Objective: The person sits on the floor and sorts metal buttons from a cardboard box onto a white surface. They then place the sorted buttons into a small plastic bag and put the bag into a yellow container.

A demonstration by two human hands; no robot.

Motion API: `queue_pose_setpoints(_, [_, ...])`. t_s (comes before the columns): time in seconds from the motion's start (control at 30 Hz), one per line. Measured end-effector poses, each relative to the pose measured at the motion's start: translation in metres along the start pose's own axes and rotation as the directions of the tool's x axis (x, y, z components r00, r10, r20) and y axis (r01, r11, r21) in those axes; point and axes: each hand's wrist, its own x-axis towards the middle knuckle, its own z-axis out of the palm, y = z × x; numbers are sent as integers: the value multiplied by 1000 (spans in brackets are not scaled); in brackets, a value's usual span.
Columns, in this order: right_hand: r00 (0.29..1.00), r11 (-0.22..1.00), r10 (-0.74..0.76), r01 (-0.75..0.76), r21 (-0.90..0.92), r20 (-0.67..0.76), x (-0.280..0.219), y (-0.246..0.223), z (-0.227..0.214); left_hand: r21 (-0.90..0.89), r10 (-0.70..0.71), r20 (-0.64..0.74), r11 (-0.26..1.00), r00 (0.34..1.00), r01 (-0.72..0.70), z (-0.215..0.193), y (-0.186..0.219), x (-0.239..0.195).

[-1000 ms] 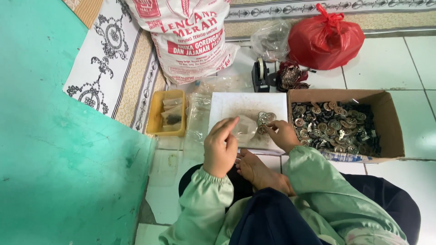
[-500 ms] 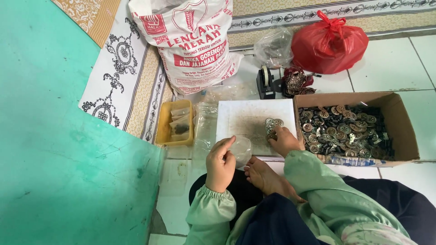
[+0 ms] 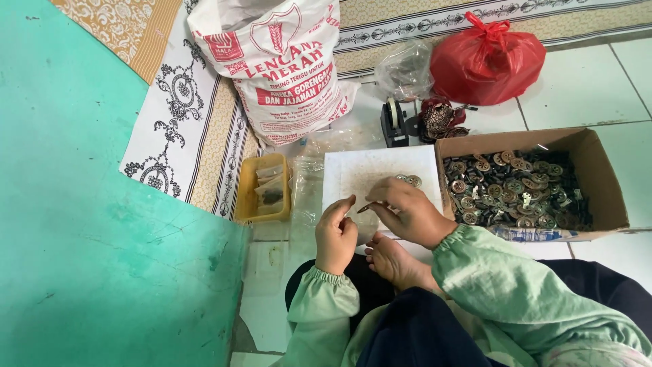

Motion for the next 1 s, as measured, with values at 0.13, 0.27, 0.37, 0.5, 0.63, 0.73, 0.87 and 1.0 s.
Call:
queue_pose_setpoints(0.13, [990, 989, 114, -106, 104, -77, -20, 49, -11, -28, -5, -2, 1000, 1000, 5, -3, 10, 6])
queue_pose_setpoints(0.27, [876, 889, 453, -458, 14, -167, -64, 130, -14, -25, 295, -194, 952, 936, -305, -17, 56, 13])
queue_pose_setpoints(0.37, [762, 748, 642, -646, -151, -80, -83, 159, -17, 3, 313, -149, 949, 938, -316, -2, 32, 31])
queue_pose_setpoints(0.5, [499, 501, 858, -761, -412, 122, -94, 168, -10, -8, 243, -109, 969, 964, -245, 2, 31, 23])
queue_pose_setpoints(0.63, [487, 486, 858, -660, -573, 166, -94, 175, 8, -13, 181, -98, 983, 979, -183, 4, 14, 24])
queue_pose_setpoints(0.73, [436, 384, 891, -568, -728, 129, -104, 182, 21, -22, 115, -82, 993, 990, -117, 7, 5, 12])
queue_pose_setpoints(0.87, [504, 386, 862, -585, -713, 52, -105, 182, 26, -33, 68, -68, 997, 995, -70, 6, 1, 6])
queue_pose_setpoints(1.0, [538, 527, 843, -820, -224, 16, -96, 159, 18, -22, 3, -42, 1000, 999, -4, 9, 1, 6])
